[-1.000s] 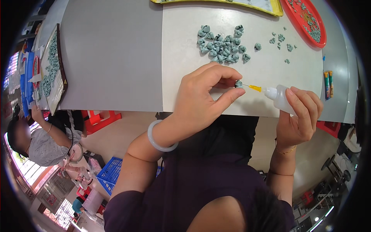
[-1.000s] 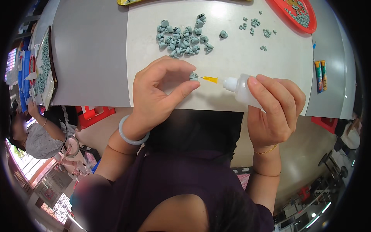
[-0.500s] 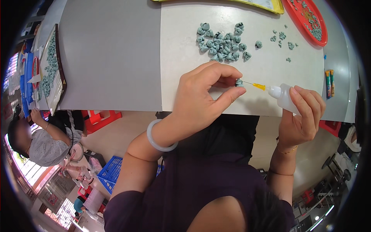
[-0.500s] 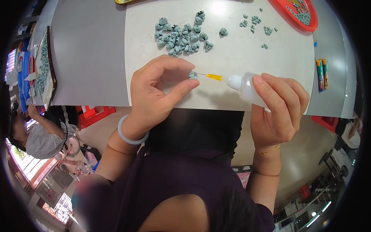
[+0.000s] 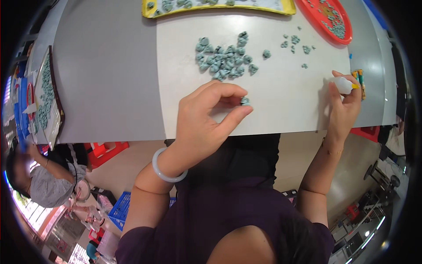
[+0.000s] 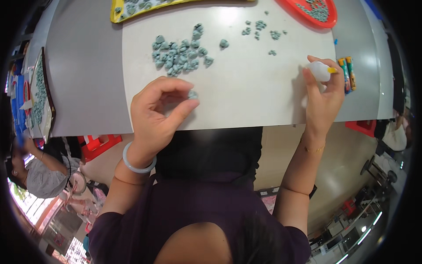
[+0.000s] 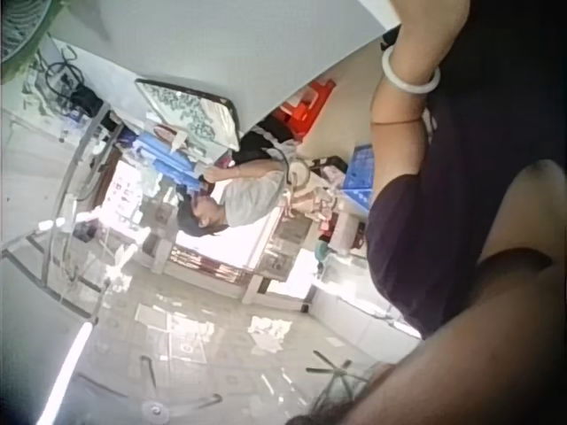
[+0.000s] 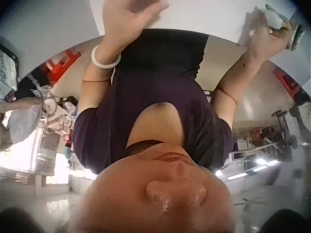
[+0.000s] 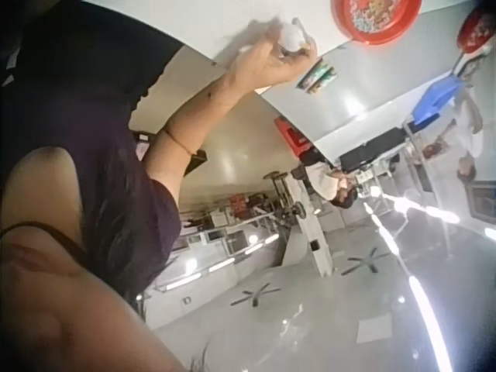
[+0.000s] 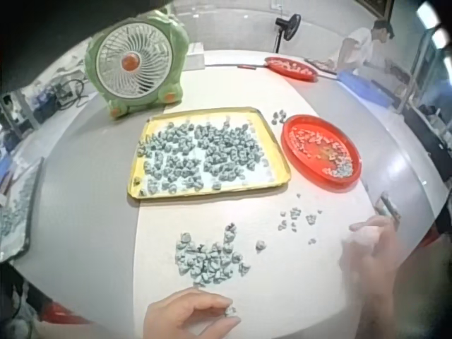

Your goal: Assembling small green plastic components by applying glue and joining parts together manually.

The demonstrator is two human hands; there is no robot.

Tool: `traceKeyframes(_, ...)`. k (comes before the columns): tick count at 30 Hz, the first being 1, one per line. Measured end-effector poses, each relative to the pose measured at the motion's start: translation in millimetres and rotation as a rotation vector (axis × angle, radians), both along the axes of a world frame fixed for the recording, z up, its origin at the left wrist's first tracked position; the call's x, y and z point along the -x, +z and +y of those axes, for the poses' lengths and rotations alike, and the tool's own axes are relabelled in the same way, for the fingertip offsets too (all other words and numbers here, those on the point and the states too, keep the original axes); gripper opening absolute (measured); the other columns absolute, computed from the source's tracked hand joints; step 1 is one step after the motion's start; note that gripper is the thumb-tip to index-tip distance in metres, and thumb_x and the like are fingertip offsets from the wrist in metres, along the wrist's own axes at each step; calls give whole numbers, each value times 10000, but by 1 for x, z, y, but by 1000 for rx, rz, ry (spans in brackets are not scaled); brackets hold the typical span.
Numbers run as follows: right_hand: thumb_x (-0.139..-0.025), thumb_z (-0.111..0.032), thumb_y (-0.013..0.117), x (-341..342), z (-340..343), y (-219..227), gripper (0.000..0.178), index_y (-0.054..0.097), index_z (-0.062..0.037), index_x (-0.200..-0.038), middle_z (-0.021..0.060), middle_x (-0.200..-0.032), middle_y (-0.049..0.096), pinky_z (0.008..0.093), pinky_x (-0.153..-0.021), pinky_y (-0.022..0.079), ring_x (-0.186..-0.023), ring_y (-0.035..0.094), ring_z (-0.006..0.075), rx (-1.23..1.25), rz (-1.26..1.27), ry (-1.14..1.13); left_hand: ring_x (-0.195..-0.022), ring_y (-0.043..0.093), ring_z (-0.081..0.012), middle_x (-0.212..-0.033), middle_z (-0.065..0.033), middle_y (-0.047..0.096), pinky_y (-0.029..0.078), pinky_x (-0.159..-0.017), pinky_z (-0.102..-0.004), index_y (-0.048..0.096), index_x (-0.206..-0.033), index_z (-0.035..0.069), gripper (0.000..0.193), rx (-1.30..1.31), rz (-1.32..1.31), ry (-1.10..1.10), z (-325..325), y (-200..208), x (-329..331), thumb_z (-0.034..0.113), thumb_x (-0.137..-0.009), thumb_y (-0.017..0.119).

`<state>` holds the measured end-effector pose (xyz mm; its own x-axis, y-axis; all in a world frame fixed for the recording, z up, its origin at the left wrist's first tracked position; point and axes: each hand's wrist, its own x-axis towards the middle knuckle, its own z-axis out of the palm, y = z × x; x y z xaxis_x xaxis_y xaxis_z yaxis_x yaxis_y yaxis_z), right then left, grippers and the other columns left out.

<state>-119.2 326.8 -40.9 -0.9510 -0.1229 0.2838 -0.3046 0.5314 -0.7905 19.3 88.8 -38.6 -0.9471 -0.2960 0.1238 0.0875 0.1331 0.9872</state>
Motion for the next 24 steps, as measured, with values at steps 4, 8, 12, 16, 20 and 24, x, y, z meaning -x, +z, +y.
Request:
traceKeyframes(4,-755,12,655,7,7,-6,400,429,-21,-1084,98,-1028,582,280,-848,404,-922,532,176,246,-148,48,-700,613,-154,-757,-79,598,509,-655,-247,605,-872,5,184,40,0,16,0,-2,-1,13,-709,689)
traceKeyframes(8,-749,63,636,-9,8,-6,343,469,20,-1045,88,-876,567,254,-770,415,-855,529,159,-7,536,-214,-700,618,-161,-760,-81,600,501,-656,-248,605,-867,6,180,63,-7,13,1,0,1,17,-709,691)
traceKeyframes(12,-690,61,667,-26,-39,11,125,625,-21,-774,70,-699,561,249,-538,427,-623,546,181,-214,455,162,-696,619,-166,-762,-83,600,501,-657,-248,606,-866,7,184,61,3,5,1,-2,0,21,-707,695)
traceKeyframes(16,-717,21,649,-13,-50,8,82,630,-29,-779,57,-724,586,262,-552,443,-630,558,193,-304,333,158,-700,619,-167,-767,-84,599,501,-658,-250,605,-868,5,184,60,-17,16,1,-2,0,27,-709,694)
traceKeyframes(20,-740,-22,660,-6,-52,6,77,635,-13,-812,40,-724,586,216,-515,405,-563,507,108,-401,291,192,-698,619,-164,-769,-83,598,503,-656,-250,603,-869,1,178,71,-13,0,0,-1,0,23,-714,688)
traceKeyframes(24,-764,-23,633,-6,-56,9,42,612,1,-791,47,-704,566,231,-526,401,-547,480,123,-439,319,223,-745,583,-127,-823,-68,579,492,-699,-236,598,-904,-17,215,37,-44,-48,-3,2,-1,-43,-707,678)
